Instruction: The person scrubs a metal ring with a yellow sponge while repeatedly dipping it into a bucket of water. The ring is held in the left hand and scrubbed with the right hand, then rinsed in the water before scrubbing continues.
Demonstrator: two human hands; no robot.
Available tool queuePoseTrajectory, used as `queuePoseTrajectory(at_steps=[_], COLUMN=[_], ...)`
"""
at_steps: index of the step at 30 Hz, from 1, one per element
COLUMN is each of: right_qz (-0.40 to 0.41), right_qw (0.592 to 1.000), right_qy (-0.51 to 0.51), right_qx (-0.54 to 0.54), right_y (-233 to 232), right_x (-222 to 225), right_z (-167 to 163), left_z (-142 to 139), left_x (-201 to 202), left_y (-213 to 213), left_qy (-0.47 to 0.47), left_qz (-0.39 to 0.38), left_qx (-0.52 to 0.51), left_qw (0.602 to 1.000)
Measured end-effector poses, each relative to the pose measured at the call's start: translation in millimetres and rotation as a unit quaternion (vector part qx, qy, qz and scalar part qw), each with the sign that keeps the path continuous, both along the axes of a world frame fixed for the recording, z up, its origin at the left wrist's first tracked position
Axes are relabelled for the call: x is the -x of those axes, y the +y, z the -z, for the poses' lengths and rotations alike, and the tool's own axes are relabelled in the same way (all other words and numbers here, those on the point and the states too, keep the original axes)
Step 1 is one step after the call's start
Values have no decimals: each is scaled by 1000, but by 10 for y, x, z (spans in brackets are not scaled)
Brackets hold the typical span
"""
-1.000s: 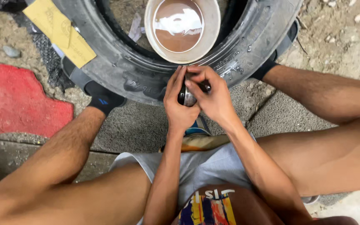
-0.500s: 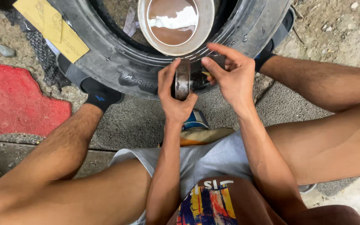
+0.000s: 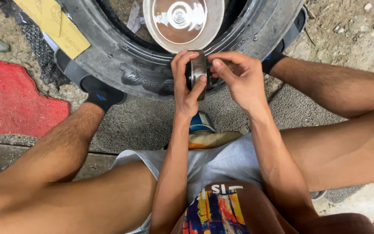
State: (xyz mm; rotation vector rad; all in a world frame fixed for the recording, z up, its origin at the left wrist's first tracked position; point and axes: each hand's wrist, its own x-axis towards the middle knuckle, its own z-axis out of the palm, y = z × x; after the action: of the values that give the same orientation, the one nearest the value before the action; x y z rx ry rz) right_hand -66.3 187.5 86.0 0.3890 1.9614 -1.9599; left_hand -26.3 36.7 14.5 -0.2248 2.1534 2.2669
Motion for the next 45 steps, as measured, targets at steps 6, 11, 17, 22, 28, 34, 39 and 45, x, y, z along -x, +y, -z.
queuePoseTrajectory(at_steps=[6,11,17,22,28,34,39,45], right_qz=[-48,2,-39,25,20,22,-21,1], right_qw=[991,998,980,981,978,974,958,947], right_qy=[42,11,147,114,126,112,152,206], right_qx=[-116,-60,-128,-153,-167,-195,-242,-247], right_y=[-38,-124,-266,-412,-446,-417,-409,-432], right_x=[-31,-65,-169,-129,-51,8,32,-12], right_z=[49,93,162,328,428,398,370,383], left_z=[-28,-4,64,82,106,127,165,203], left_x=[-15,0,8,34,28,40,74,64], left_y=[15,81,89,84,109,134,109,121], left_qy=[36,20,45,49,51,77,72,44], left_qz=[28,-34,-70,-82,-95,-99,-102,-107], left_qx=[21,-38,-13,43,48,68,54,51], left_qw=[999,998,996,995,993,990,991,992])
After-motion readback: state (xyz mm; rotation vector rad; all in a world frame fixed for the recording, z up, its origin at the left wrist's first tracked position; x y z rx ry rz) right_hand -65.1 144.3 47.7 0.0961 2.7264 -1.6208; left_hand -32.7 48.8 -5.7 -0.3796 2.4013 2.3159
